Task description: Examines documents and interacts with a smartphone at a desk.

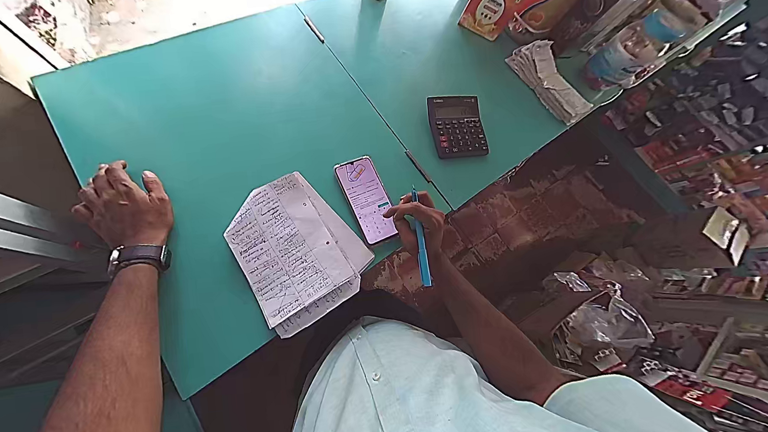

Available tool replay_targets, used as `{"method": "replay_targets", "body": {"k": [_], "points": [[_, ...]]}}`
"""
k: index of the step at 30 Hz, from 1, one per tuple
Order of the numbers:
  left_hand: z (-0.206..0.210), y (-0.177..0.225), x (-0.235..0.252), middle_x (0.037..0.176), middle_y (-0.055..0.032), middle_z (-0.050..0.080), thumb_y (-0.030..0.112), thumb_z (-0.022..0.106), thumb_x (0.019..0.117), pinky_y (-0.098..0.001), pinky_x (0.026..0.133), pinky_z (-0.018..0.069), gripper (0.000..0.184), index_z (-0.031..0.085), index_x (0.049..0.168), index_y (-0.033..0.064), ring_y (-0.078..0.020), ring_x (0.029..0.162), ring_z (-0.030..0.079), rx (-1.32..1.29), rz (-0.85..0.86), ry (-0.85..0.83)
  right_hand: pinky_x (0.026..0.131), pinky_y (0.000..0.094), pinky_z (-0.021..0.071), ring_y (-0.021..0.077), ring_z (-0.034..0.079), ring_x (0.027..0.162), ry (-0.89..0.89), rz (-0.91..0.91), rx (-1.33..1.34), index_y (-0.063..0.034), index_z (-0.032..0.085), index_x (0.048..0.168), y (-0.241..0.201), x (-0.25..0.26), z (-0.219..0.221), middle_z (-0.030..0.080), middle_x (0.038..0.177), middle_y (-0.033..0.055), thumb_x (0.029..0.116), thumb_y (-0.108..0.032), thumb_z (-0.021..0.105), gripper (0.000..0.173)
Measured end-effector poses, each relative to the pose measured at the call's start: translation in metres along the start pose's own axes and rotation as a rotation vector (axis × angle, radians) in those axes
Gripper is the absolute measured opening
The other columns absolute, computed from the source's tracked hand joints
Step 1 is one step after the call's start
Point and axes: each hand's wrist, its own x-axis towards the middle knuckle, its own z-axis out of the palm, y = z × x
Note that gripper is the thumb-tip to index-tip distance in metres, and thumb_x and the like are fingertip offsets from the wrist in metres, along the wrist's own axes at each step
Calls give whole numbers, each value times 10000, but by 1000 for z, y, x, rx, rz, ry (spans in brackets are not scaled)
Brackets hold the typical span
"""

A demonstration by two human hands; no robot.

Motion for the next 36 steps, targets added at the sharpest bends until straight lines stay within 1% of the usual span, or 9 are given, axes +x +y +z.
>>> {"method": "replay_targets", "body": {"k": [14,17,21,24,28,32,33,34,36], "points": [[0,-1,0,1514,-235,459,542,269,1025,-725,1049,285,668,449,1462,69,-478,1404,399,14,1,-4,911,329,522,194,686,929,20,4,-14,-80,698,772,0,0,0,768,857,33,869,-49,616,130],[1,-1,1,1512,-233,462,541,275,1024,-724,1051,284,666,452,1463,73,-475,1404,400,11,1,1,904,332,523,196,687,925,57,18,-54,-86,687,776,0,0,1,767,854,31,863,-55,611,120],[0,0,0,1516,-233,460,539,270,1026,-722,1051,286,666,450,1463,69,-476,1404,401,12,-1,-3,919,334,517,200,692,960,118,79,-122,-80,693,796,0,-1,5,774,880,35,866,-47,598,122],[0,0,0,1515,-238,459,541,271,1023,-723,1052,286,668,450,1462,71,-474,1402,406,10,2,-4,920,338,519,204,693,959,114,87,-131,-78,684,783,-1,-1,5,774,879,35,858,-39,598,120],[0,0,0,1530,-235,442,538,274,1024,-725,1054,279,669,446,1465,66,-480,1414,383,9,-3,-8,921,335,521,203,691,973,94,87,-136,-77,687,810,-3,0,4,773,896,37,872,-33,597,118],[1,0,1,1525,-238,447,532,270,1028,-732,1051,278,659,453,1461,69,-484,1410,386,8,-1,-1,926,334,518,197,689,976,101,92,-131,-77,685,808,-3,0,4,774,901,37,871,-34,598,115],[1,0,1,1528,-236,445,532,271,1027,-730,1053,279,659,452,1463,71,-482,1412,385,9,-3,-2,937,340,513,197,686,995,88,98,-125,-82,690,827,-3,1,4,775,931,38,877,-43,600,110],[1,0,1,1530,-234,443,531,274,1027,-730,1052,278,659,450,1464,71,-481,1413,384,10,-5,-5,968,361,498,211,675,1045,52,114,-116,-81,701,865,-3,3,4,777,999,47,890,-56,602,105],[0,0,1,1526,-234,447,532,275,1025,-729,1051,280,662,449,1463,67,-482,1410,388,13,-7,-9,1098,442,432,263,605,1252,-99,187,-134,-81,714,1003,-6,10,2,739,1216,56,946,-104,589,139]]}}
